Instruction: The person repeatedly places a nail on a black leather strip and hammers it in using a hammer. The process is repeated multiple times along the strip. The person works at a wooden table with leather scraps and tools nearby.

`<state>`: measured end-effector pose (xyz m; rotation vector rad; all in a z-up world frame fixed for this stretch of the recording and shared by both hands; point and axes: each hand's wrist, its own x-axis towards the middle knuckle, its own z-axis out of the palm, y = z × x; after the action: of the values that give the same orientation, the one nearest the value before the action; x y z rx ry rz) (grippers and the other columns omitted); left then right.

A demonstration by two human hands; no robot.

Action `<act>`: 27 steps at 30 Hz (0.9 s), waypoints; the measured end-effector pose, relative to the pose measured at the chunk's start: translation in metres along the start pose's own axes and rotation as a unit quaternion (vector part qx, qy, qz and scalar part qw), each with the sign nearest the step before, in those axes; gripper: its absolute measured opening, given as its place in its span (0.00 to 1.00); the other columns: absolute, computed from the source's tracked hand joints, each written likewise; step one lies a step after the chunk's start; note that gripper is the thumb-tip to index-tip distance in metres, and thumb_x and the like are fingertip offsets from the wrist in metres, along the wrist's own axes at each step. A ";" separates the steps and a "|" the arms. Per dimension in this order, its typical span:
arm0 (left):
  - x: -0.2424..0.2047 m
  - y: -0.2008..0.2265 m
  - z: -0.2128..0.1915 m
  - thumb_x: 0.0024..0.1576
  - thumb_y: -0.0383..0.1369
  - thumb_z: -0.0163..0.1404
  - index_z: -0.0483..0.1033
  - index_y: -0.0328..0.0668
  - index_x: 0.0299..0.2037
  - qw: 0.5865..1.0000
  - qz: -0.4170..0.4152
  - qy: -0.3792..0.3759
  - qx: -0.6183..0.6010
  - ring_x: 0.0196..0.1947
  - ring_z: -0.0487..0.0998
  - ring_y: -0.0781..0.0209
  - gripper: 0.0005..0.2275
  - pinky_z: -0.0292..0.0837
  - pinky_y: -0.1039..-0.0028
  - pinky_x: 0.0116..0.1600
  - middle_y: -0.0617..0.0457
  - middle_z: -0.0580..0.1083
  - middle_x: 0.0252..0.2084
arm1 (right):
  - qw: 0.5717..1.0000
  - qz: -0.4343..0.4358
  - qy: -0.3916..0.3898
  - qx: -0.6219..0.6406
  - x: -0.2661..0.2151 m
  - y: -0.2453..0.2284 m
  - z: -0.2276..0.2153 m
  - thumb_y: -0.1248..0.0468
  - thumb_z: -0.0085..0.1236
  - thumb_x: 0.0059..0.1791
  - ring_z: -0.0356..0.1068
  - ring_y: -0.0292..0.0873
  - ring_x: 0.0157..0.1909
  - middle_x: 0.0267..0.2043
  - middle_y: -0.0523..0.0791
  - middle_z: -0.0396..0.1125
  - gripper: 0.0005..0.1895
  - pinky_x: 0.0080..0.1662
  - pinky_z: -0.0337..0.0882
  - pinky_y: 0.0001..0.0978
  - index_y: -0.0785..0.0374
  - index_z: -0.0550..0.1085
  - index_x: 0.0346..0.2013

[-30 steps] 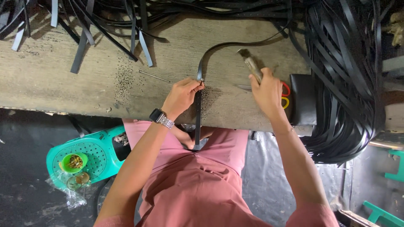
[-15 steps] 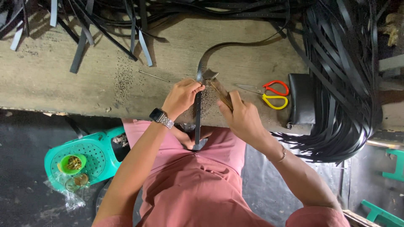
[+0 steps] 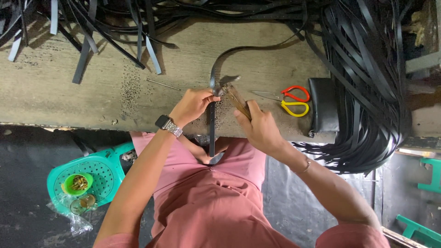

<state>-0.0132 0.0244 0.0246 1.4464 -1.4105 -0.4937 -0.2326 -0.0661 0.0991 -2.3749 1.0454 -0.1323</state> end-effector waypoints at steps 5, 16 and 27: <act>0.000 0.002 -0.001 0.63 0.25 0.54 0.77 0.34 0.30 1.000 0.026 0.005 0.001 0.30 0.82 0.43 0.08 0.77 0.69 0.36 0.43 0.79 0.26 | 0.977 -0.081 0.183 -0.070 -0.010 0.027 -0.023 0.35 0.42 0.55 0.74 0.62 0.27 0.21 0.52 0.67 0.28 0.31 0.73 0.47 0.56 0.72 0.40; -0.004 -0.035 0.016 0.63 0.29 0.53 0.79 0.41 0.34 0.999 0.031 0.004 0.037 0.38 0.83 0.47 0.05 0.79 0.67 0.42 0.50 0.82 0.35 | 0.991 -0.090 0.100 -0.014 -0.003 0.019 -0.026 0.40 0.46 0.55 0.72 0.57 0.24 0.18 0.52 0.64 0.26 0.25 0.65 0.43 0.61 0.68 0.33; -0.004 -0.043 0.017 0.64 0.26 0.52 0.79 0.39 0.33 0.998 0.054 -0.004 0.035 0.37 0.84 0.49 0.07 0.79 0.69 0.44 0.50 0.82 0.35 | 1.000 -0.011 -0.011 0.003 -0.006 0.003 -0.011 0.46 0.49 0.56 0.74 0.60 0.27 0.19 0.57 0.66 0.23 0.28 0.66 0.48 0.64 0.65 0.34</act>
<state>-0.0072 0.0131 -0.0199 1.4154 -1.5165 -0.3861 -0.2422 -0.0680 0.1083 -2.3777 1.0081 -0.1154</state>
